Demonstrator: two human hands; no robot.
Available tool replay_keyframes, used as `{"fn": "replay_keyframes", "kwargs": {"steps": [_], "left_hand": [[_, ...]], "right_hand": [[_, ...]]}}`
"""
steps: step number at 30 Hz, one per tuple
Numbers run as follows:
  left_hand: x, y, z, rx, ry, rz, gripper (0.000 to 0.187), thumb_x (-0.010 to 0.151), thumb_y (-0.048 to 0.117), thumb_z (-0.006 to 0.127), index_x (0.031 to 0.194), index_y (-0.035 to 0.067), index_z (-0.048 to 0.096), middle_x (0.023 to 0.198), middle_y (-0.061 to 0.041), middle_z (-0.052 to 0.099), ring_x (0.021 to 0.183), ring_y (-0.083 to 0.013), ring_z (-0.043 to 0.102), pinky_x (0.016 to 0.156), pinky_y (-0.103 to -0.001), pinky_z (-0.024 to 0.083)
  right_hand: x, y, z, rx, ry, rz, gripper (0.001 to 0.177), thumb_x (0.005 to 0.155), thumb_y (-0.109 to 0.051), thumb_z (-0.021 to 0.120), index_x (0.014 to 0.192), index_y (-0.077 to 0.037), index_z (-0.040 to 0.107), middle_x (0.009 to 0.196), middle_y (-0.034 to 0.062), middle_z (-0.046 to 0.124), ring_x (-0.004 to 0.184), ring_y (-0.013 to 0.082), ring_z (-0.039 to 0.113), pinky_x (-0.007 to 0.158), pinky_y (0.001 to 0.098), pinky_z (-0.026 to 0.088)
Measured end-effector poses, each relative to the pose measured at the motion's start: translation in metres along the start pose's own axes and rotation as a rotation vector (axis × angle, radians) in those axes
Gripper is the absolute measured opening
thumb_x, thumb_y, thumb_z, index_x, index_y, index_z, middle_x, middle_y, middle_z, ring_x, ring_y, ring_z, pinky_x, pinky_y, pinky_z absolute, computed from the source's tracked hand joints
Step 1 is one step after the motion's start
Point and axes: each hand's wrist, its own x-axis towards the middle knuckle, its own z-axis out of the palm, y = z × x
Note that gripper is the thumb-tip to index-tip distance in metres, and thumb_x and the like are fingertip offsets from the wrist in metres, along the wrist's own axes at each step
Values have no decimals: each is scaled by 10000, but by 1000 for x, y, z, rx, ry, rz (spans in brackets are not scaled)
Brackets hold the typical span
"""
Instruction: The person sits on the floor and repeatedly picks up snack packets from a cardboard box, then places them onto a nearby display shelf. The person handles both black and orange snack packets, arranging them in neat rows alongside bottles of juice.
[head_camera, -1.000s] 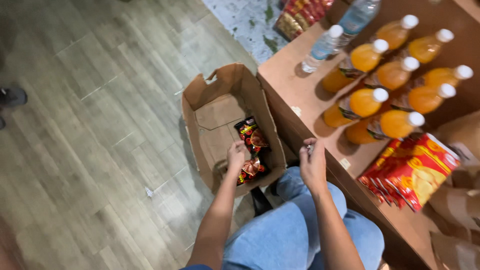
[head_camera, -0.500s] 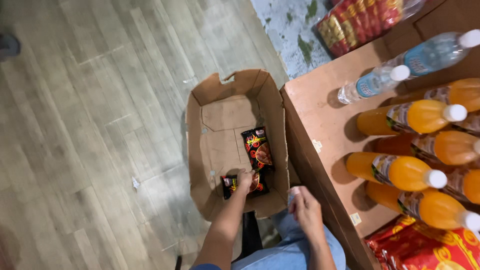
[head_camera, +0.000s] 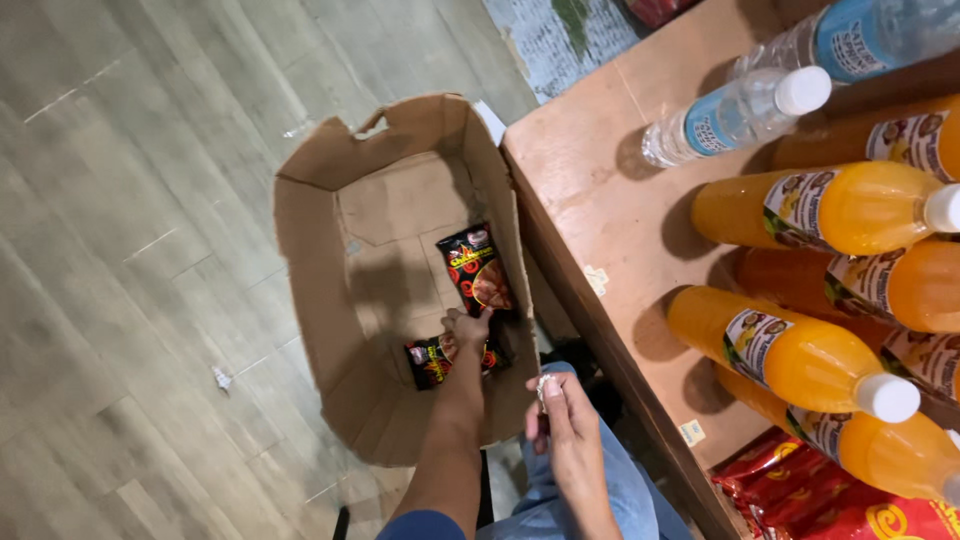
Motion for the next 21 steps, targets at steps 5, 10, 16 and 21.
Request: {"fn": "replay_keyframes", "kwargs": {"steps": [5, 10, 16, 21], "left_hand": [[3, 2, -10, -205, -66, -6, 689, 663, 398, 932, 1149, 55, 586, 1098, -168, 719, 984, -345, 702, 846, -443, 556], [-11, 11, -31, -571, -233, 61, 549, 646, 288, 928, 1137, 110, 760, 1015, -47, 783, 907, -193, 711, 803, -310, 526], [-46, 8, -86, -987, -468, 76, 452, 826, 21, 785, 1234, 91, 603, 1105, -147, 719, 874, -341, 727, 623, -484, 655], [-97, -5, -133, -1063, -591, 137, 599, 888, 104, 833, 1346, 86, 449, 1386, -132, 452, 1212, -379, 557, 955, -670, 535]], "right_hand": [[7, 24, -10, -19, 28, -123, 306, 1029, -254, 511, 975, -34, 717, 725, 46, 573, 552, 116, 513, 537, 254, 457], [14, 24, -8, 150, 152, -41, 226, 1004, -299, 593, 885, -114, 539, 650, -3, 452, 435, 96, 475, 402, 248, 417], [30, 35, -18, -29, 215, -188, 321, 1037, -388, 483, 997, -119, 653, 874, 25, 559, 619, 133, 523, 539, 255, 462], [6, 10, -13, -246, 401, -435, 334, 975, -24, 644, 1294, -91, 713, 1098, 225, 661, 882, 336, 660, 735, 369, 592]]}}
